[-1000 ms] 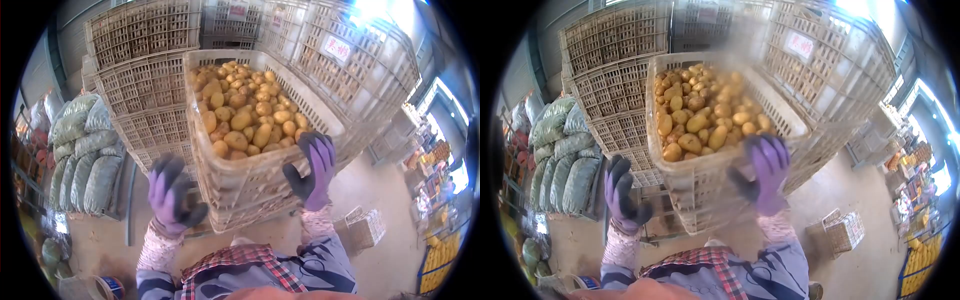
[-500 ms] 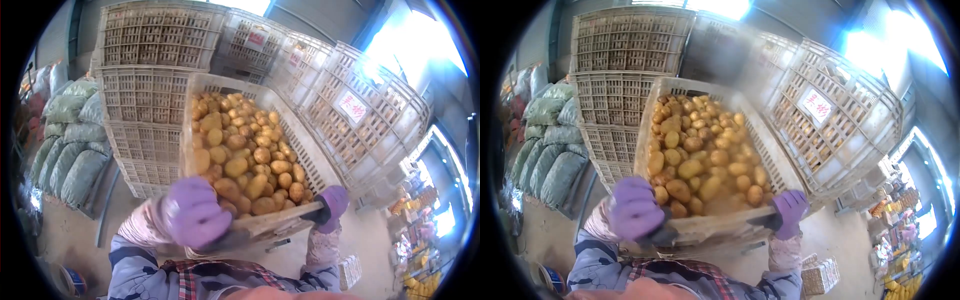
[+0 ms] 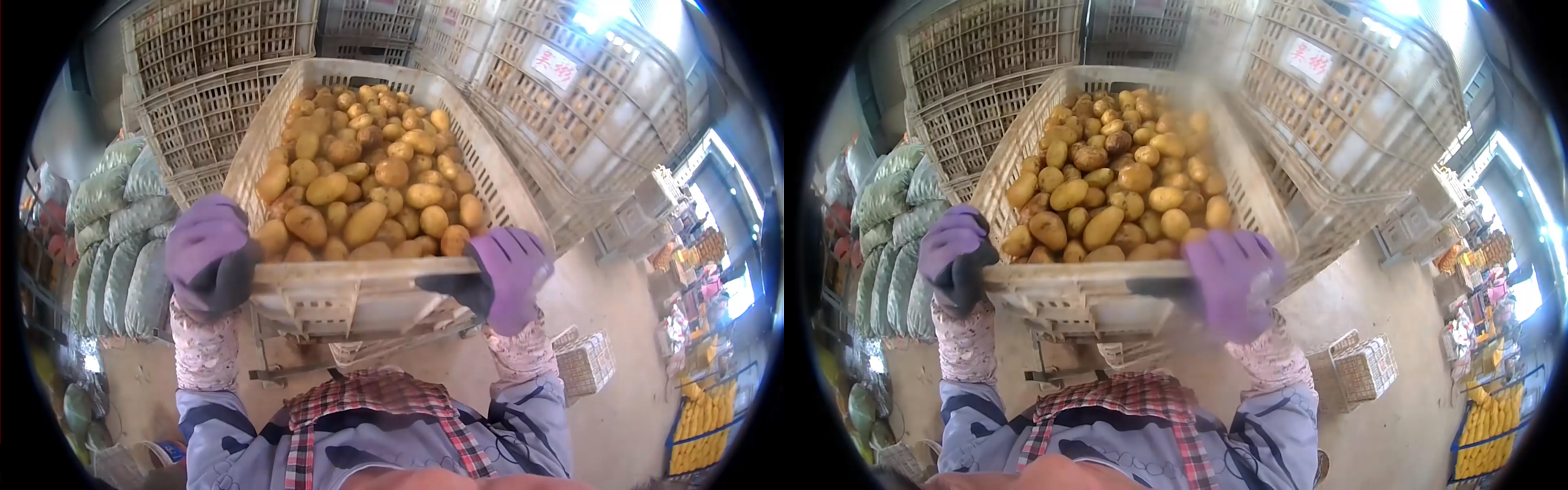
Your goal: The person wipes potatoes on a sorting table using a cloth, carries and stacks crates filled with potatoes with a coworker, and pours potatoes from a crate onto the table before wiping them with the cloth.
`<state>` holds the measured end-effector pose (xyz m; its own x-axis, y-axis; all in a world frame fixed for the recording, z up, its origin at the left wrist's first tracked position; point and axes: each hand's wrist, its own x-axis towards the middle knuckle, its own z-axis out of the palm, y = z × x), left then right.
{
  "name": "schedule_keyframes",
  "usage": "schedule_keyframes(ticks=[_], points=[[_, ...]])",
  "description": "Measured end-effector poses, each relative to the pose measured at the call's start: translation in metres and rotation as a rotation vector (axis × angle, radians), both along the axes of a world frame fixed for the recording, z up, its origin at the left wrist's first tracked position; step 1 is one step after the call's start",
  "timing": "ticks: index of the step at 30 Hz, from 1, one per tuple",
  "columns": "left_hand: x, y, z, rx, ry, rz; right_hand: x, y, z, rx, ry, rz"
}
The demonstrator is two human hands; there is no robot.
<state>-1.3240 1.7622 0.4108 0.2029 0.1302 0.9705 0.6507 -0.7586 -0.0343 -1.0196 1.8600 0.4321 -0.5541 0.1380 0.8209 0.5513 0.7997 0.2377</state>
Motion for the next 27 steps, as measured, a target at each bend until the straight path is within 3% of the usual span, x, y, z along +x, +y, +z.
schedule_keyframes(ticks=[1,2,6,12,15,16,17,19,21,27], points=[[0.003,-0.004,0.003,-0.049,0.012,0.001,-0.002,0.002,-0.005,0.021,0.040,0.021],[0.006,-0.016,0.018,-0.280,0.133,0.130,-0.003,0.002,-0.009,0.035,0.079,0.044],[0.032,-0.028,0.028,-0.430,0.197,0.312,-0.004,-0.010,-0.005,-0.074,0.030,0.031],[0.042,-0.030,0.002,-0.482,-0.143,0.574,0.004,0.006,-0.014,0.033,0.046,0.217],[0.091,-0.036,-0.003,-0.447,-0.278,0.757,0.029,0.031,-0.011,0.077,0.089,0.384],[0.114,-0.033,0.001,-0.266,-0.165,0.602,0.046,0.044,-0.011,0.050,0.080,0.431],[0.146,-0.033,-0.003,-0.025,0.037,0.736,0.066,0.058,-0.015,0.013,0.054,0.480],[0.215,-0.047,0.003,-0.270,0.118,0.939,0.107,0.078,-0.016,0.006,0.055,0.534],[0.269,-0.043,-0.004,-0.094,0.139,0.970,0.138,0.101,-0.019,0.008,0.078,0.608],[0.401,-0.050,0.002,-0.209,0.107,1.244,0.180,0.137,-0.024,0.128,0.104,0.867]])
